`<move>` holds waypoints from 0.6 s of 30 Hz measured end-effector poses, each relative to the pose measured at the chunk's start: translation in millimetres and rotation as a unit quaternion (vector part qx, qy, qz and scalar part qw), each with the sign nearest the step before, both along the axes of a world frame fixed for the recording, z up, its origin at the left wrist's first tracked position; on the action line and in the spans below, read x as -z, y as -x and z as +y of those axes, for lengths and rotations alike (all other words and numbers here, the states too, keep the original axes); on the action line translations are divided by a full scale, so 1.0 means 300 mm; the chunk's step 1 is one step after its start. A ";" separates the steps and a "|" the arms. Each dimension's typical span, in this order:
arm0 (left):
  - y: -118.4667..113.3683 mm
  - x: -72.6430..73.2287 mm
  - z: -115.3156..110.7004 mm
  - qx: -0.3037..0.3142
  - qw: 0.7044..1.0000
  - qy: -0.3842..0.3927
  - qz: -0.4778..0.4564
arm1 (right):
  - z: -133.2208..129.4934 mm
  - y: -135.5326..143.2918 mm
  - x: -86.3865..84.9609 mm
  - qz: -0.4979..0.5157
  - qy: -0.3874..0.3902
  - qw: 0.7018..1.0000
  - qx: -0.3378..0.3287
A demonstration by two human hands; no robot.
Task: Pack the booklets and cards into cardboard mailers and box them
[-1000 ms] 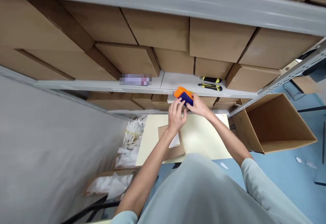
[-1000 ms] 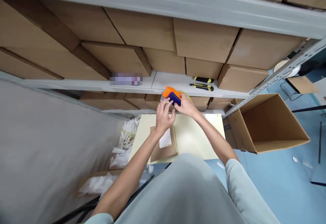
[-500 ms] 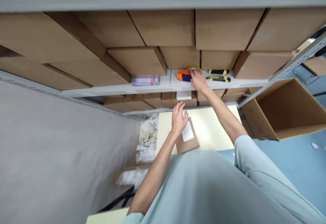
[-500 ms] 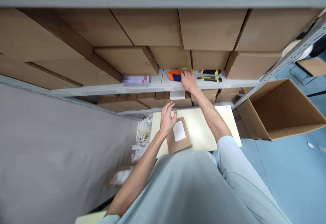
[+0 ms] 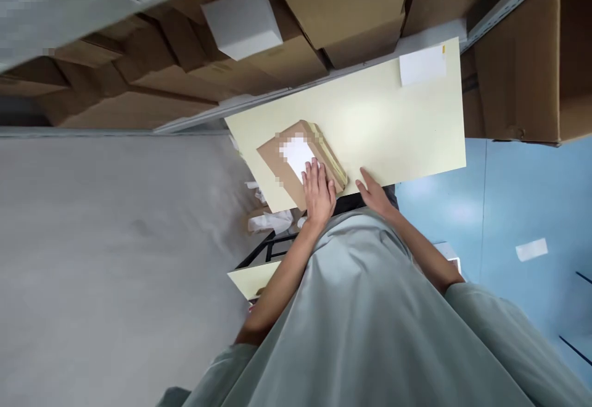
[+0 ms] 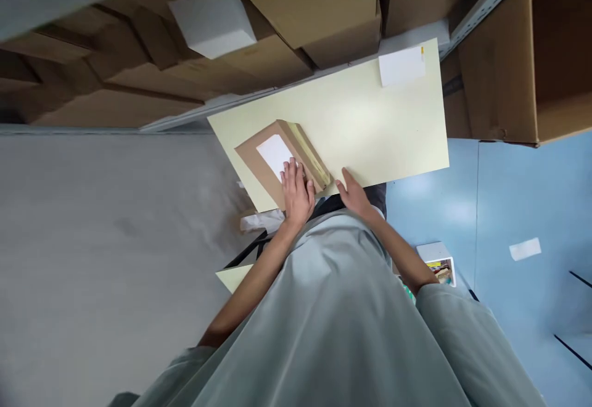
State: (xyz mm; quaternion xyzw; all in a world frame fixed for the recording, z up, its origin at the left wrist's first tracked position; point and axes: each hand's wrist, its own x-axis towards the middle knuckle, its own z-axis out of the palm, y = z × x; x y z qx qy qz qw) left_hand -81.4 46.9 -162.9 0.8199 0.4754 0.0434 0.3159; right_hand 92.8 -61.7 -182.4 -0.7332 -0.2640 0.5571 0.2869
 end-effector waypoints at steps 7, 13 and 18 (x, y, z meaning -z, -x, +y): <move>0.000 0.051 -0.030 -0.024 0.999 -0.024 0.027 | 0.055 0.110 0.035 0.148 -0.080 0.985 -0.025; 0.007 0.078 -0.018 -0.024 0.999 -0.008 0.025 | 0.157 0.159 0.094 0.158 -0.072 0.985 -0.020; -0.004 0.059 -0.029 -0.033 0.999 0.019 0.016 | 0.258 0.159 0.111 0.168 -0.057 0.984 -0.004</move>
